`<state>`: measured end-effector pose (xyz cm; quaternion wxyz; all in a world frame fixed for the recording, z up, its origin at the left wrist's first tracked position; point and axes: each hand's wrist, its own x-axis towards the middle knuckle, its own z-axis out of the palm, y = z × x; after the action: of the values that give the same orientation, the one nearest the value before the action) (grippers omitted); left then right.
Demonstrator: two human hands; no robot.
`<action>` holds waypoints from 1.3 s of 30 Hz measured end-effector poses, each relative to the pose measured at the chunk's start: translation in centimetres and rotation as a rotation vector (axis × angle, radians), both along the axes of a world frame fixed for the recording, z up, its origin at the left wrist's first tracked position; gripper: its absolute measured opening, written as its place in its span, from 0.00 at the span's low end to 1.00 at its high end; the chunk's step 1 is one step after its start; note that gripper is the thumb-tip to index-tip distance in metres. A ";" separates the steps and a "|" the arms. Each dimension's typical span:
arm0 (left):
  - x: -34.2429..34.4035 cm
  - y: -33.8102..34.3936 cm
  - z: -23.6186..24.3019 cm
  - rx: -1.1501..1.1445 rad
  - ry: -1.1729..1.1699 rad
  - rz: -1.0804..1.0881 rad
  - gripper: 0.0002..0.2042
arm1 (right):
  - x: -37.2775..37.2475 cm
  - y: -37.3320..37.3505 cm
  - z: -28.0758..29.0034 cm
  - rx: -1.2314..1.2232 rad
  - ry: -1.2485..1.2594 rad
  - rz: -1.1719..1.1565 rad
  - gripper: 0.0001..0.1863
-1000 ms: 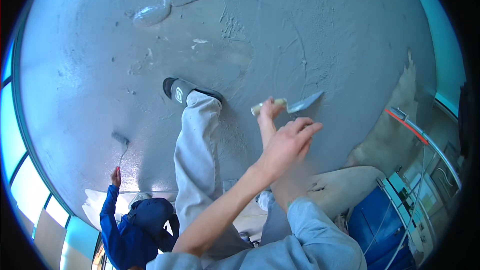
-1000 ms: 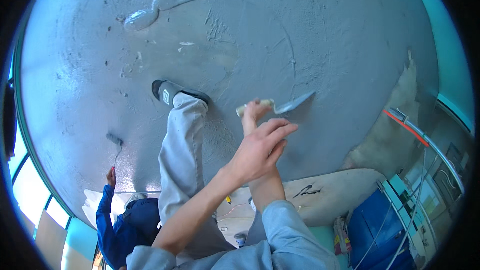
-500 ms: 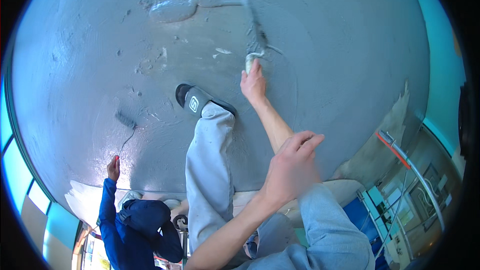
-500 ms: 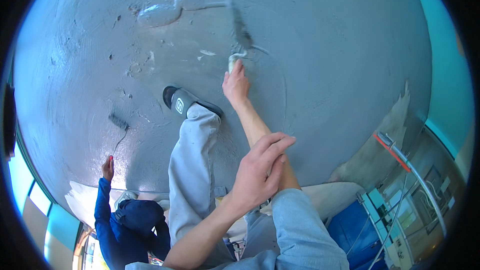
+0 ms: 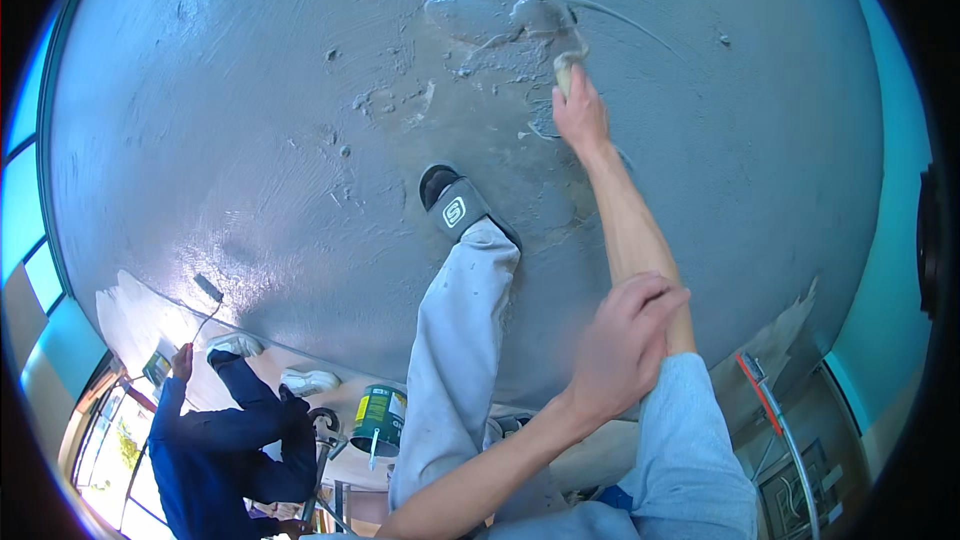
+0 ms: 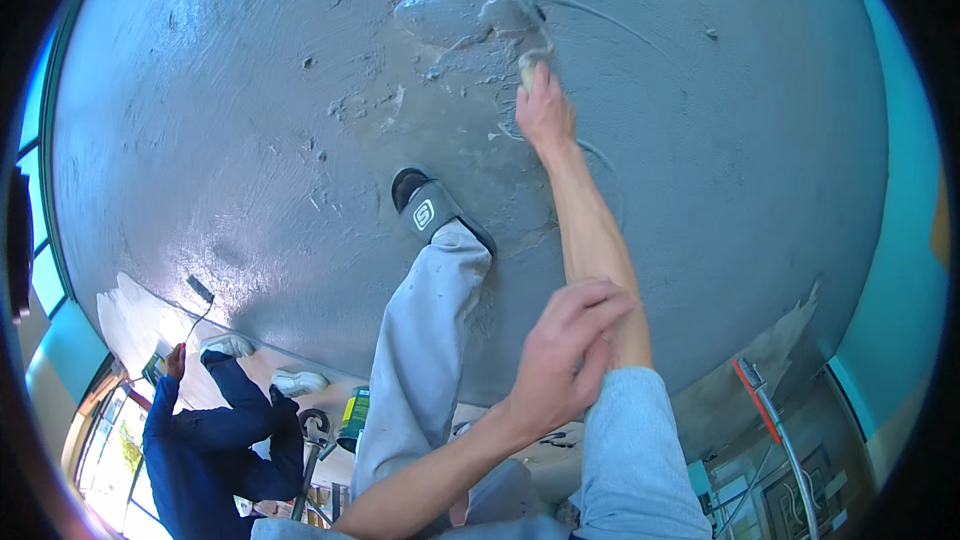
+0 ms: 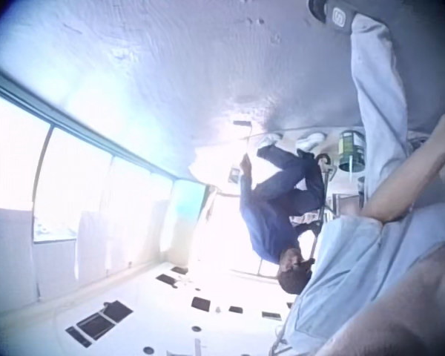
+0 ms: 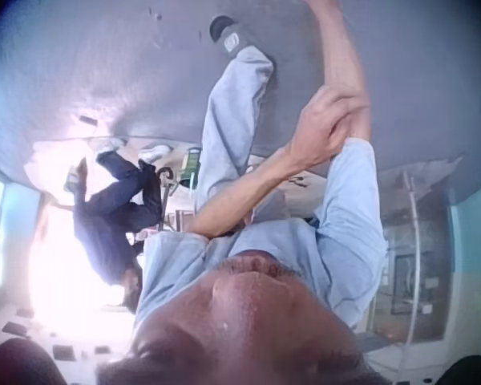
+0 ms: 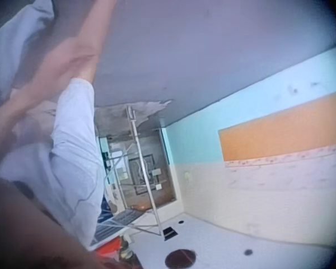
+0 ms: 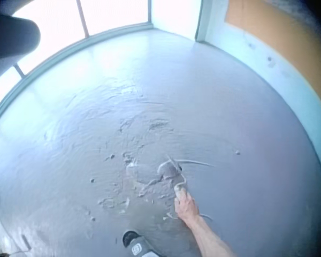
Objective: The person spreads and smooths wet cement across the floor using a trowel. Then, the person places the trowel into a bucket and carries the bucket away.
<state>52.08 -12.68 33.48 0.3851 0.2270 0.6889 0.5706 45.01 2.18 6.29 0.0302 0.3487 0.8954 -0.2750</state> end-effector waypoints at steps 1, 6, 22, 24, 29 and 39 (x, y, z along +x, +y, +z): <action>-0.4 0.0 0.0 0.001 -0.033 0.147 0.15 | -1.3 0.7 -0.6 0.018 -0.008 0.001 0.27; -2.6 -1.2 0.5 -0.032 0.024 0.398 0.15 | -3.5 -2.8 -1.3 0.012 -0.108 0.134 0.25; -1.3 -2.1 0.0 0.058 0.026 0.336 0.17 | 5.1 -3.1 1.0 -0.002 -0.034 0.274 0.23; -1.6 -2.0 0.5 0.054 0.044 0.339 0.17 | 4.5 -0.3 -0.2 0.043 0.012 0.139 0.23; -1.0 -1.5 0.5 0.083 0.000 0.322 0.20 | 3.3 2.7 -1.3 0.078 -0.069 -0.237 0.27; -2.8 -1.5 0.3 0.055 0.034 0.353 0.20 | -0.6 -7.4 2.5 -0.118 -0.152 0.480 0.26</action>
<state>49.28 -14.23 33.78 0.2611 0.1227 0.7084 0.6442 44.45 -5.27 8.82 0.1822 0.1433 0.9301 -0.2848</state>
